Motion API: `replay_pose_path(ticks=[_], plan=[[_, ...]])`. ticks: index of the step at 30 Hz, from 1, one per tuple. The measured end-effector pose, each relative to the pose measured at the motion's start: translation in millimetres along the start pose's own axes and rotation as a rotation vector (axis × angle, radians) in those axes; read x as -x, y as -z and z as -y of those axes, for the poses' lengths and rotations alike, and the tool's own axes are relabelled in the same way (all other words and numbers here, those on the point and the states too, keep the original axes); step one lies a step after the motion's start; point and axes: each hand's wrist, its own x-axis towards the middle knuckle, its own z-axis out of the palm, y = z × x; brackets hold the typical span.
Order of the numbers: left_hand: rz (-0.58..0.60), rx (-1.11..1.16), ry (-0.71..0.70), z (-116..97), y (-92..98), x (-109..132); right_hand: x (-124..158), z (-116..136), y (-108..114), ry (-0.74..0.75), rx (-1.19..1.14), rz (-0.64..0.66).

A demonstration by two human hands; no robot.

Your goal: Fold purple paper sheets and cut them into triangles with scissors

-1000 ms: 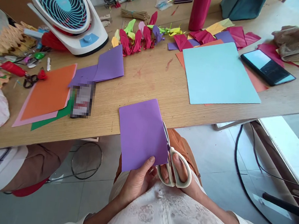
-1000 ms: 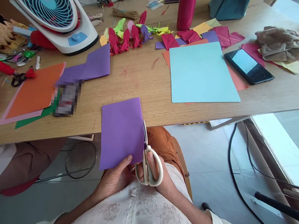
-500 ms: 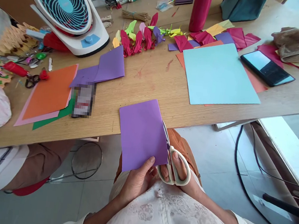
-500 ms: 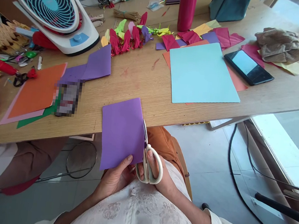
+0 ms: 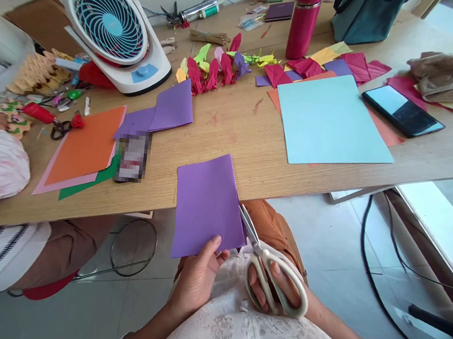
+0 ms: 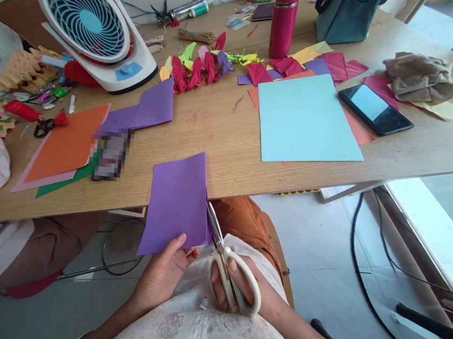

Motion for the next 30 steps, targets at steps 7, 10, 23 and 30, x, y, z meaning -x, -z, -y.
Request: replay_pose_path(ticks=[7, 10, 23, 30], plan=[[-0.004, -0.033, -0.263, -47.1, -18.7, 16.2, 10.6, 19.2, 25.1, 0.119, 0.332, 0.044], [-0.019, -0.044, -0.222, -68.6, -24.5, 26.3, -1.7, 46.4, 24.1, 0.268, 0.528, -0.116], [0.003, -0.157, -0.076, -123.8, -49.7, 62.6, -84.5, 108.3, -27.6, 0.756, 1.114, -0.3], [0.474, -0.384, -0.334, -151.9, -55.3, 32.0, -96.1, 125.9, -38.6, 0.601, 0.622, -0.377]])
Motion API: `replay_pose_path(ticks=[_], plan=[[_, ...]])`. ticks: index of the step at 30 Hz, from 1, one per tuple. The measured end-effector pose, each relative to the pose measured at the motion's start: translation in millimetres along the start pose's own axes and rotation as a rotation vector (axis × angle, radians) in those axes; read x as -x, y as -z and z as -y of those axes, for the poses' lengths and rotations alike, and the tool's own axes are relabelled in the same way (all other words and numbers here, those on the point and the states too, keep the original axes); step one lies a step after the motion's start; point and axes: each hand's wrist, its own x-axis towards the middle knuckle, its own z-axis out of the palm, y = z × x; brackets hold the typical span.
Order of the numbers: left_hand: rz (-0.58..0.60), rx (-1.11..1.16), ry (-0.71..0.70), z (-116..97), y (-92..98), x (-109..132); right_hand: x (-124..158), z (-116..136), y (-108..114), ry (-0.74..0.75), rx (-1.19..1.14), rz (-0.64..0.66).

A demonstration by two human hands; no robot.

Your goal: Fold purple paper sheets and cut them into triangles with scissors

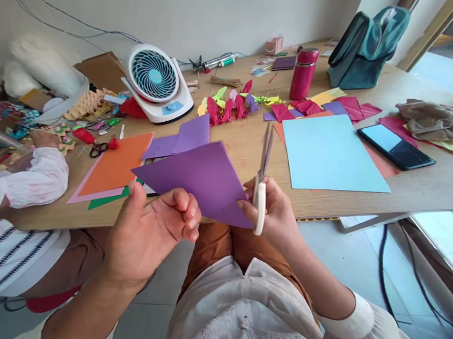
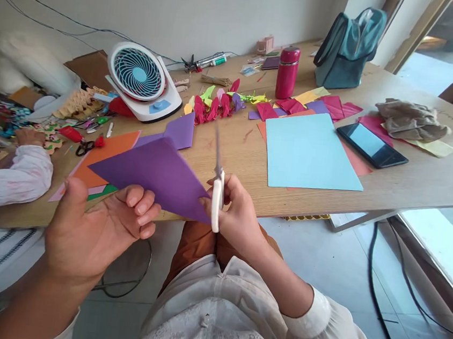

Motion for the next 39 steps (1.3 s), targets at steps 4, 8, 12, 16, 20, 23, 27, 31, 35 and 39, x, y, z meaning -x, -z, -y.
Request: replay_pose_path(ticks=[4, 8, 12, 16, 20, 23, 27, 31, 35, 39], plan=[[-0.335, -0.395, -0.346, 31.3, 34.5, -16.6, -17.5, -2.7, 10.4, -0.212, -0.231, -0.11], [-0.231, -0.405, -0.009, 70.7, 40.7, -8.9, -17.5, -14.0, 19.2, -0.333, -0.34, -0.163], [-0.119, -0.118, 0.272, 101.3, 29.3, 7.8, -10.6, -19.8, 21.7, -0.342, -0.336, -0.144], [-0.139, 0.139, 0.353, 125.0, 24.2, 8.4, -3.3, -15.8, 24.3, -0.332, -0.136, -0.143], [-0.186, 0.193, 0.33, 137.9, 14.7, 3.2, 14.9, -13.5, 34.9, -0.321, 0.047, -0.135], [-0.277, 0.184, 0.306, 141.7, 8.7, 3.1, 37.1, -16.8, 45.0, -0.321, 0.124, -0.123], [-0.367, 0.188, 0.305, 143.9, 9.4, 4.1, 65.4, -27.5, 51.7, -0.379, 0.203, -0.081], [-0.43, 0.227, 0.272, 142.4, 10.8, 1.7, 77.9, -39.3, 48.6, -0.433, 0.197, -0.037], [-0.475, 0.341, 0.225, 142.3, 8.1, 2.7, 77.6, -43.7, 40.5, -0.467, 0.134, -0.077], [-0.401, 0.491, 0.292, 154.5, 1.5, 12.4, 73.3, -46.7, 34.1, -0.46, 0.016, -0.139]])
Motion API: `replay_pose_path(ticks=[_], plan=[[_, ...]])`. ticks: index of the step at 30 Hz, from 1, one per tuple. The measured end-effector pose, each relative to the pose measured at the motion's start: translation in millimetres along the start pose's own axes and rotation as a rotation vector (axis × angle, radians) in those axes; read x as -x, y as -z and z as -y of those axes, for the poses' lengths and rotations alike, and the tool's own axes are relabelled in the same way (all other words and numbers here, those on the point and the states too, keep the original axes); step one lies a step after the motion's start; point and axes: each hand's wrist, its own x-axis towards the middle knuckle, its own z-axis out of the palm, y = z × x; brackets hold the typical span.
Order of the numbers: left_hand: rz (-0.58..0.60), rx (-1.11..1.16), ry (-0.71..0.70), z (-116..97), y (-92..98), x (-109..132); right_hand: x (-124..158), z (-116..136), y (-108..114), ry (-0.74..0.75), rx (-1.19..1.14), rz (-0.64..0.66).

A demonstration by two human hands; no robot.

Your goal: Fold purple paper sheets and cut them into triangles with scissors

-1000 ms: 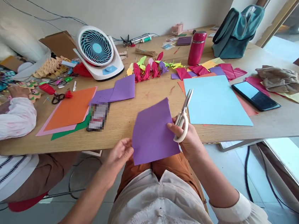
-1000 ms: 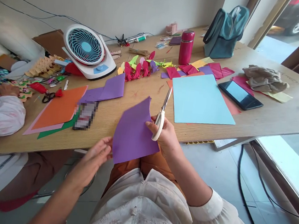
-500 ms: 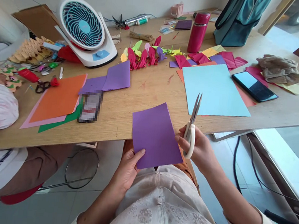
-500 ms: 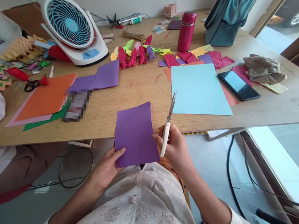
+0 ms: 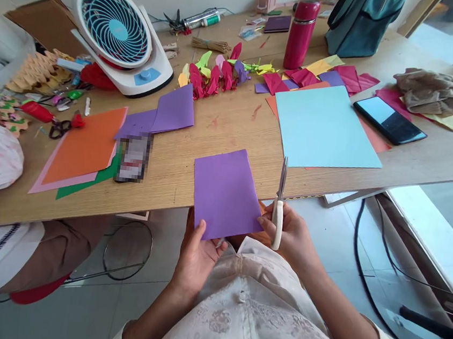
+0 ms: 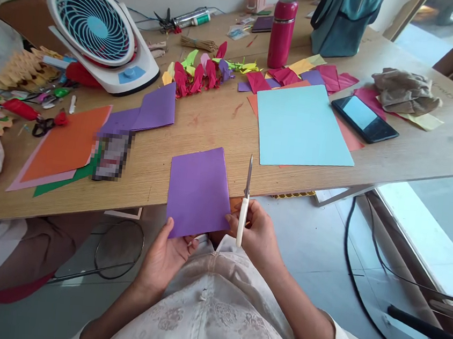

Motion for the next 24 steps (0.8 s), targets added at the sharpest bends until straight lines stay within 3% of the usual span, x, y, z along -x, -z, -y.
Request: replay_pose_path(ticks=[4, 8, 13, 17, 21, 24], plan=[[0.121, 0.054, 0.157, 20.0, 4.1, 6.2, -6.1, -0.7, -2.4, 0.071, 0.007, -0.071], [0.273, 0.032, 0.033, 26.4, 9.7, 10.9, -8.4, 4.1, -2.6, 0.135, 0.014, -0.144], [0.354, -0.162, -0.128, 20.8, 14.4, 12.2, -6.6, 4.1, -5.1, 0.145, -0.039, -0.221], [0.261, -0.276, -0.1, 20.3, -3.6, 6.7, -7.0, -5.6, -11.4, 0.148, -0.06, -0.224], [0.1, -0.153, 0.024, 23.2, -26.3, -4.7, -6.8, -12.9, -14.8, 0.153, -0.02, -0.124], [0.022, -0.084, 0.057, 22.4, -34.2, -11.9, -2.3, -13.1, -9.3, 0.18, 0.064, -0.148]])
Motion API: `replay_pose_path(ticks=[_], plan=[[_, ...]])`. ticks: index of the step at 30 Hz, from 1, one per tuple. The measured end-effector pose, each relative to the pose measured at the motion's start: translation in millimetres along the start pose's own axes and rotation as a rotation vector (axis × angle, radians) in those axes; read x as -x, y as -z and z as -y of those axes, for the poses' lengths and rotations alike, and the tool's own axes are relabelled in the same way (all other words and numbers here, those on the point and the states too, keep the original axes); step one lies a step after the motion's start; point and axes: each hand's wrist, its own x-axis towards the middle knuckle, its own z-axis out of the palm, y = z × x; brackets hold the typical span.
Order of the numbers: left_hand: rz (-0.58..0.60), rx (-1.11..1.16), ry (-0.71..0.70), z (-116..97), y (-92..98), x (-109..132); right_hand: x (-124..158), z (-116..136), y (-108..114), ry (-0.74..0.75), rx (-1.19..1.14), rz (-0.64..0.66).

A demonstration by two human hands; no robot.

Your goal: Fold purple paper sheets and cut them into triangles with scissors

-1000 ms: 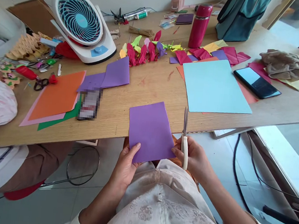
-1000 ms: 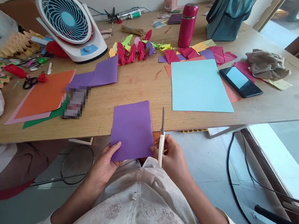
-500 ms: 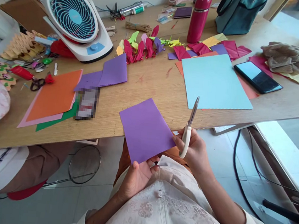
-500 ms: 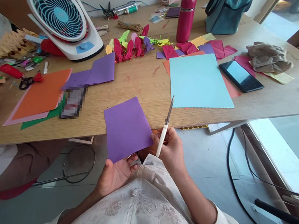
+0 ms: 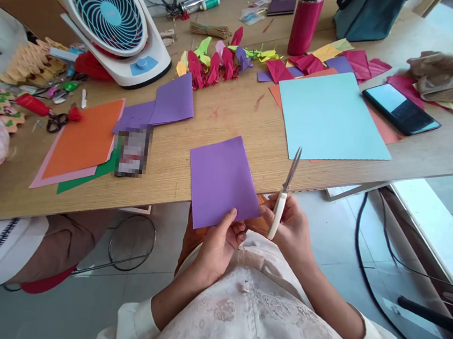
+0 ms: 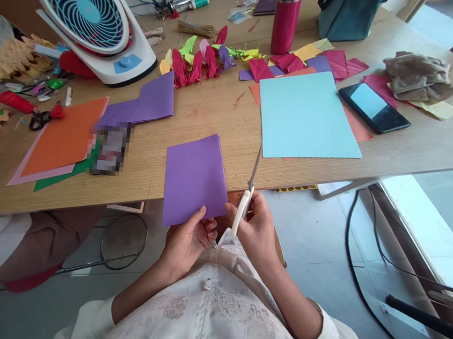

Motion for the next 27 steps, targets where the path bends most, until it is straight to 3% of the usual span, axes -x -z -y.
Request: replay_pose_path(ticks=[2, 4, 11, 13, 18, 23, 27], plan=[[-0.025, 0.016, 0.012, -3.3, -1.8, -2.2, 3.6, 1.0, 9.2, 0.024, 0.042, -0.007], [-0.042, 0.026, 0.012, -8.1, -3.1, -2.9, 7.1, 0.4, 21.1, 0.029, 0.011, 0.094], [-0.008, 0.094, 0.008, -24.4, -10.9, -6.0, 11.5, -10.6, 57.7, -0.114, -0.333, 0.798], [-0.005, 0.128, 0.02, -25.7, -13.0, -7.6, 13.6, -10.3, 62.4, -0.142, -0.375, 0.916], [-0.008, 0.182, 0.055, -23.5, -15.1, -10.6, 24.6, -13.4, 65.1, -0.234, -0.393, 0.978], [-0.015, 0.197, 0.054, -21.1, -14.7, -12.0, 33.4, -30.5, 61.4, -0.168, -0.561, 0.978], [0.0, 0.207, 0.08, -19.7, -11.6, -13.4, 35.2, -34.6, 60.3, -0.165, -0.55, 0.954]])
